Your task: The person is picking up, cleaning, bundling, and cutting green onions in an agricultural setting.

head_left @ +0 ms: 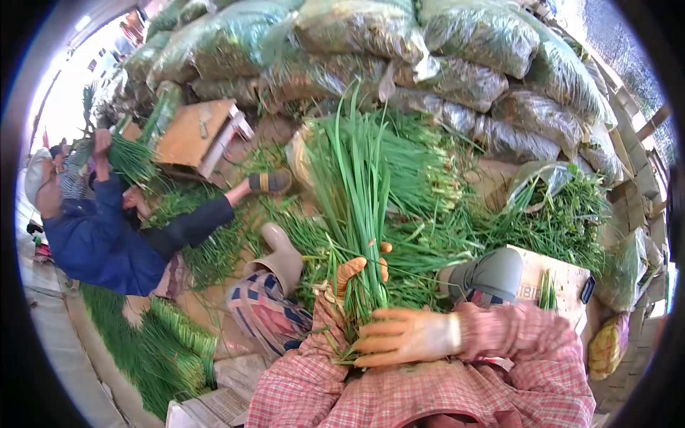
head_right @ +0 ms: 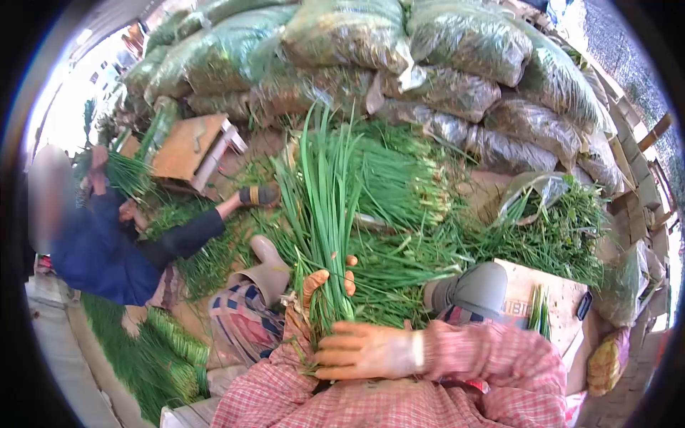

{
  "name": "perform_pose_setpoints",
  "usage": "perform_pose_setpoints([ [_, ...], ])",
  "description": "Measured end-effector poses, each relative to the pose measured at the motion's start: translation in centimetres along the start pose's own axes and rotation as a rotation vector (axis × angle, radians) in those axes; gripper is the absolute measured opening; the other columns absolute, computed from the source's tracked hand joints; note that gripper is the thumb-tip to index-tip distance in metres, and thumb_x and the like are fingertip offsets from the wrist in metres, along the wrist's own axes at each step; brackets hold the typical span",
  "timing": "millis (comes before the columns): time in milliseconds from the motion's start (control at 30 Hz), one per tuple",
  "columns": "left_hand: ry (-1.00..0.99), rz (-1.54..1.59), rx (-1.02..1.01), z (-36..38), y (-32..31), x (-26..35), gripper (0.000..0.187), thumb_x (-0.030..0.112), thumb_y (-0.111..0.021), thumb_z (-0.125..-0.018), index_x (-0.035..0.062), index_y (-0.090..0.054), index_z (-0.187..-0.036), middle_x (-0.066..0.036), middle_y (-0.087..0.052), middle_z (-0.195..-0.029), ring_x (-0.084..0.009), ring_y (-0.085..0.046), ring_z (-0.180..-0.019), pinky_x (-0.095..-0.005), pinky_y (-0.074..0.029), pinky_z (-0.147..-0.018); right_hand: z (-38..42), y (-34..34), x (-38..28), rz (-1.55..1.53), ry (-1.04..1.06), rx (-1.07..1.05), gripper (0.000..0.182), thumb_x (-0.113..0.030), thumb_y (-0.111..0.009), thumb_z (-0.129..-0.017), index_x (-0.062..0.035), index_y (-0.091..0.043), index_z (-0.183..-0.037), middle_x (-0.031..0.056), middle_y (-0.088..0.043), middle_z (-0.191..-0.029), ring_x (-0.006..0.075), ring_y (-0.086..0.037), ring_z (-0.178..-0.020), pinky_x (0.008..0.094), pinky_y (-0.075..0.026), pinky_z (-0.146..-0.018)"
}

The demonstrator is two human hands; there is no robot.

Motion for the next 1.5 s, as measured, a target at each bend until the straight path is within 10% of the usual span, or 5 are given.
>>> perform_pose_setpoints([
  [167,0.101,-0.292,0.007,-0.2,-3.3,2.2,0.06,0.02,-0.067,-0.078,0.0045,-0.037,-0.128,-0.011,-0.05,-0.117,-0.0223,-0.06,-0.083,-0.0338,-0.052,-0.072,8.0,4.0,8.1,-0.978,-1.076,0.847,0.072,-0.02,-0.066,-0.079,-0.0024,-0.025,-0.136,0.0168,-0.049,-0.12,0.0226,-0.047,-0.112,0.0357,-0.038,-0.095],
  [400,-0.495,-1.113,0.216,-1.9,-9.6,-1.7,0.048,0.02,-0.064,-0.082,0.0081,-0.045,-0.125,-0.005,-0.058,-0.107,-0.0161,-0.057,-0.096,-0.0283,-0.048,-0.08,0.8,3.0,9.4,-1.345,-0.75,1.057,0.079,-0.018,-0.069,-0.078,-0.0078,-0.019,-0.138,0.0063,-0.047,-0.12,0.0154,-0.047,-0.104,0.0296,-0.038,-0.092],
  [467,-0.237,0.031,0.265,-3.2,-9.3,-2.7,0.051,0.019,-0.048,-0.092,0.0079,-0.027,-0.136,-0.005,-0.051,-0.119,-0.019,-0.053,-0.105,-0.0325,-0.046,-0.085,0.5,2.4,9.8,-1.323,-0.842,1.135,0.059,-0.012,-0.073,-0.072,-0.0079,-0.042,-0.123,0.0034,-0.055,-0.106,0.0134,-0.05,-0.095,0.029,-0.041,-0.085],
  [633,0.011,-2.098,0.573,-2.5,-11.2,-2.2,0.092,0.015,-0.064,-0.079,0.0049,0.003,-0.141,-0.015,-0.044,-0.127,-0.02,-0.048,-0.112,-0.0291,-0.038,-0.095,0.9,2.3,10.6,-1.507,-0.723,1.212,0.029,-0.004,-0.07,-0.069,-0.0051,-0.059,-0.096,0.0002,-0.059,-0.084,0.0106,-0.055,-0.075,0.0271,-0.045,-0.071],
  [1500,0.014,-0.624,-0.255,-9.2,-18.7,12.9,0.082,0.013,-0.069,-0.075,0.006,-0.018,-0.139,-0.02,-0.053,-0.114,-0.0274,-0.056,-0.102,-0.0391,-0.044,-0.088,-1.1,2.5,12.2,-1.57,-0.439,0.155,0.044,-0.016,-0.074,-0.066,-0.0018,-0.055,-0.104,0.0056,-0.057,-0.075,0.0138,-0.053,-0.065,0.0261,-0.042,-0.056],
])
Point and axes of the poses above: each hand's wrist, its own z-axis away from the middle knuckle, its own y-axis out of the back of the hand, x = y × z, the point moved 2 cm from there along -z, towards the middle knuckle
